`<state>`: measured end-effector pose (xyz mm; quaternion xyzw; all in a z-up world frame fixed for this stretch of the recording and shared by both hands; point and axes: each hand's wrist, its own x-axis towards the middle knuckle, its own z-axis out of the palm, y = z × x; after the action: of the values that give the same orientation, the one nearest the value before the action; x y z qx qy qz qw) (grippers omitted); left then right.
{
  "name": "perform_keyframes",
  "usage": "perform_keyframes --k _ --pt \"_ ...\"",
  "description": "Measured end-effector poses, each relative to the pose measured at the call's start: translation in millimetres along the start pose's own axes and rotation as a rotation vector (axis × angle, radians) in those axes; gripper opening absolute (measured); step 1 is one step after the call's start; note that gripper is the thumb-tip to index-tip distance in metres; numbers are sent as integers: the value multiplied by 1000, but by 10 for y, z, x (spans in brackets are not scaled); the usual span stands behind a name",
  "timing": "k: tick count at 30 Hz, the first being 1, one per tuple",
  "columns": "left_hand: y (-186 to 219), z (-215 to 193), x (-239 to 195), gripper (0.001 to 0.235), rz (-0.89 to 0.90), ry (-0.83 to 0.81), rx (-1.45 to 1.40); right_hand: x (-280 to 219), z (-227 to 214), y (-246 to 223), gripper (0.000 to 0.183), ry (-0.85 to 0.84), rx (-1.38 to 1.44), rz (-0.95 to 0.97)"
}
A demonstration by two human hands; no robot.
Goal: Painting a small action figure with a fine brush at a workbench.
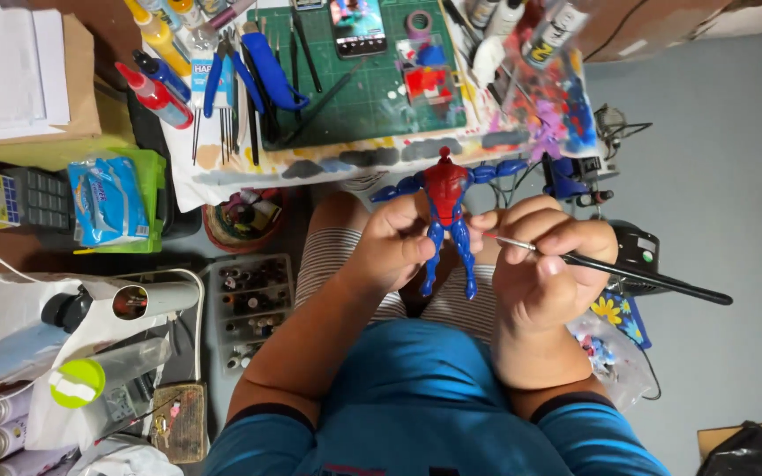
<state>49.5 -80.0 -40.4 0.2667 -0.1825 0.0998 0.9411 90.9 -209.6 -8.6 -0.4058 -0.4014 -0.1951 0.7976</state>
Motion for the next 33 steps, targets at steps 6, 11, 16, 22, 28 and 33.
perform_keyframes --k 6,11,16,22,28,33 --pt "-9 332 -122 26 63 -114 27 -107 -95 -304 14 -2 -79 -107" --pt "-26 396 -311 27 75 -125 84 -191 -68 -520 14 -11 -137 -181" --pt "14 521 -257 24 77 -132 91 -158 -153 -467 13 -21 -143 -176" --pt "44 590 -221 19 58 -117 88 -121 -196 -435 11 -9 -145 -141" --pt "101 598 -224 14 -5 -118 141 -140 -230 -445 10 -9 -170 -107" --pt "148 639 -237 14 -4 -101 155 -153 -251 -411 9 -13 -173 -104"
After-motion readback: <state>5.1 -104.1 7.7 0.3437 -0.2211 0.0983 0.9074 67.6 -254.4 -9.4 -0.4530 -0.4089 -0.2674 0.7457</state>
